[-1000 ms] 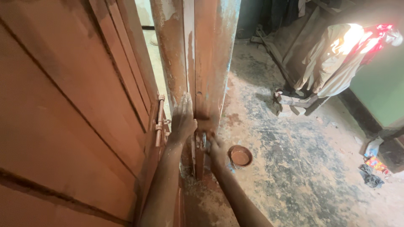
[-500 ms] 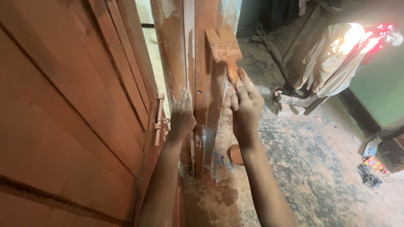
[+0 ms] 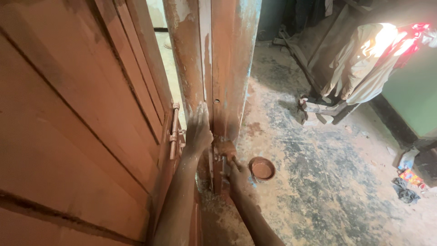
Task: The person paints the vertical door frame with a brush, repeatedly dipping the brush into a bucket of brown paint and applying it to the frame. The person holds the door with the left hand while painting with the right hand.
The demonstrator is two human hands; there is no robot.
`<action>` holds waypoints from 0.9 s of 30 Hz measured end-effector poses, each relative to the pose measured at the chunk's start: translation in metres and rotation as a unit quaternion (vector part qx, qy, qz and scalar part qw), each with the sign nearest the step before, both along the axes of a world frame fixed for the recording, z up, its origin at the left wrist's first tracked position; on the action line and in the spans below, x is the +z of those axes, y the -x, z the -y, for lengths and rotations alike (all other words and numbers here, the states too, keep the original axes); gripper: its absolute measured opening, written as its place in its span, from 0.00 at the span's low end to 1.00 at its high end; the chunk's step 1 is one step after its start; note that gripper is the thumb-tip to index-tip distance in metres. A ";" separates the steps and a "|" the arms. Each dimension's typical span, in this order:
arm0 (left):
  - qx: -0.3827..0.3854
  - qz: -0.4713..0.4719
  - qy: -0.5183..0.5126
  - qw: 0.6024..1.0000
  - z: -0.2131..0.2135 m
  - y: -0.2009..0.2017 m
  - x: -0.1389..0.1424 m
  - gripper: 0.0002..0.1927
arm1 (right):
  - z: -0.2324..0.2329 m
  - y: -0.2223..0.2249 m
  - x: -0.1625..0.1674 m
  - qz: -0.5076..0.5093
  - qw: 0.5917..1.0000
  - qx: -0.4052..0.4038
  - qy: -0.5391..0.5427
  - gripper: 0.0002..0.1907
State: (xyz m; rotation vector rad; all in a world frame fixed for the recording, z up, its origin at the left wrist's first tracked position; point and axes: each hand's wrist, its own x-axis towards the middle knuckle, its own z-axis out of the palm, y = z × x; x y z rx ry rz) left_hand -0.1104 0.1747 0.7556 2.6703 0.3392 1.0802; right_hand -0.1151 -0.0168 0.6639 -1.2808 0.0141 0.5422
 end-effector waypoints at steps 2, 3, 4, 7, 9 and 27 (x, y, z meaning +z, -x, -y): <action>-0.002 -0.011 0.004 1.000 -0.003 0.001 -0.004 0.46 | -0.006 -0.003 0.022 0.032 0.999 0.000 0.006 0.24; 0.001 -0.015 -0.002 1.000 -0.005 0.001 -0.007 0.44 | -0.009 -0.004 0.039 0.063 0.998 -0.004 -0.020 0.24; 0.004 -0.020 -0.007 1.000 -0.006 0.002 -0.009 0.43 | -0.011 -0.004 0.059 0.094 0.995 -0.007 -0.044 0.25; 0.021 -0.068 -0.011 0.997 -0.006 0.001 -0.016 0.43 | -0.019 -0.012 0.133 0.143 0.989 -0.044 -0.019 0.23; 0.027 -0.082 -0.013 0.996 -0.005 0.002 -0.018 0.43 | -0.019 -0.014 0.179 0.221 0.974 -0.053 -0.018 0.15; 0.017 -0.066 0.001 0.998 -0.011 0.003 -0.015 0.45 | -0.010 0.011 0.027 -0.004 0.999 -0.014 -0.029 0.25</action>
